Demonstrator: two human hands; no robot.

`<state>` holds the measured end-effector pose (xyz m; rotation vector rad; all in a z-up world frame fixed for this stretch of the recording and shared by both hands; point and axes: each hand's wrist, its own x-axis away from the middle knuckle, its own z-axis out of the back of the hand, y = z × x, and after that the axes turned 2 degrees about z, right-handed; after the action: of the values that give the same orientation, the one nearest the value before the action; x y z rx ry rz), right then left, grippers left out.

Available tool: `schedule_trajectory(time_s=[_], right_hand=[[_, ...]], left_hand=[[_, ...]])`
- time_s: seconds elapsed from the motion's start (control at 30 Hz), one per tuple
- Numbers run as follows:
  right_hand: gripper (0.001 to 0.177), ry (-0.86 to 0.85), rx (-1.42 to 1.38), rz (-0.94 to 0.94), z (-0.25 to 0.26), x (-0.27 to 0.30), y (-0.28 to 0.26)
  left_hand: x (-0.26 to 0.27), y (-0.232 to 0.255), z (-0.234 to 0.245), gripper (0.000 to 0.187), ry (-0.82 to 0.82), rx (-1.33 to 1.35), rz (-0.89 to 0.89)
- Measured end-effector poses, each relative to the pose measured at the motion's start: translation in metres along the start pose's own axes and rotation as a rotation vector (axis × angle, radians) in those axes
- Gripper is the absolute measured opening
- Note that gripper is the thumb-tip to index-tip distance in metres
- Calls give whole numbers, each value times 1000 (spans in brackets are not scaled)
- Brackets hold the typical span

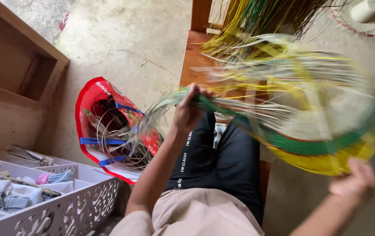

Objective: Weaving a decorative fan using colored straw fibers

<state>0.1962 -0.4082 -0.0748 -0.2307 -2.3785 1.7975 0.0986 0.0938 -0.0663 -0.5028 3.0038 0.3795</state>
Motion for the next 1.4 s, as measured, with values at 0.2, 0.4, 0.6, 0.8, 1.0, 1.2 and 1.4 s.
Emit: schedule_trajectory(time_s=[0.2, 0.4, 0.6, 0.8, 1.0, 1.2, 1.4], right_hand=[[19, 189, -108, -75, 178, 14, -13], [30, 376, -274, -161, 191, 59, 69], [35, 224, -499, -282, 20, -14, 148], [21, -291, -141, -399, -225, 62, 107], [47, -1044, -60, -32, -354, 103, -14], [47, -789, 187, -99, -302, 36, 83], [51, -790, 466, -316, -107, 23, 200]], left_hand=[[-32, -48, -78, 20, -316, -150, 257], [-24, -55, -26, 22, -64, -202, 317], [28, 113, 102, 27, 252, -401, 61], [189, 289, 81, 7, 598, -116, -516], [318, 309, 130, 25, 721, -358, -568], [326, 282, 158, 12, 804, -361, -362], [365, 284, 127, 26, 1098, -846, -145]])
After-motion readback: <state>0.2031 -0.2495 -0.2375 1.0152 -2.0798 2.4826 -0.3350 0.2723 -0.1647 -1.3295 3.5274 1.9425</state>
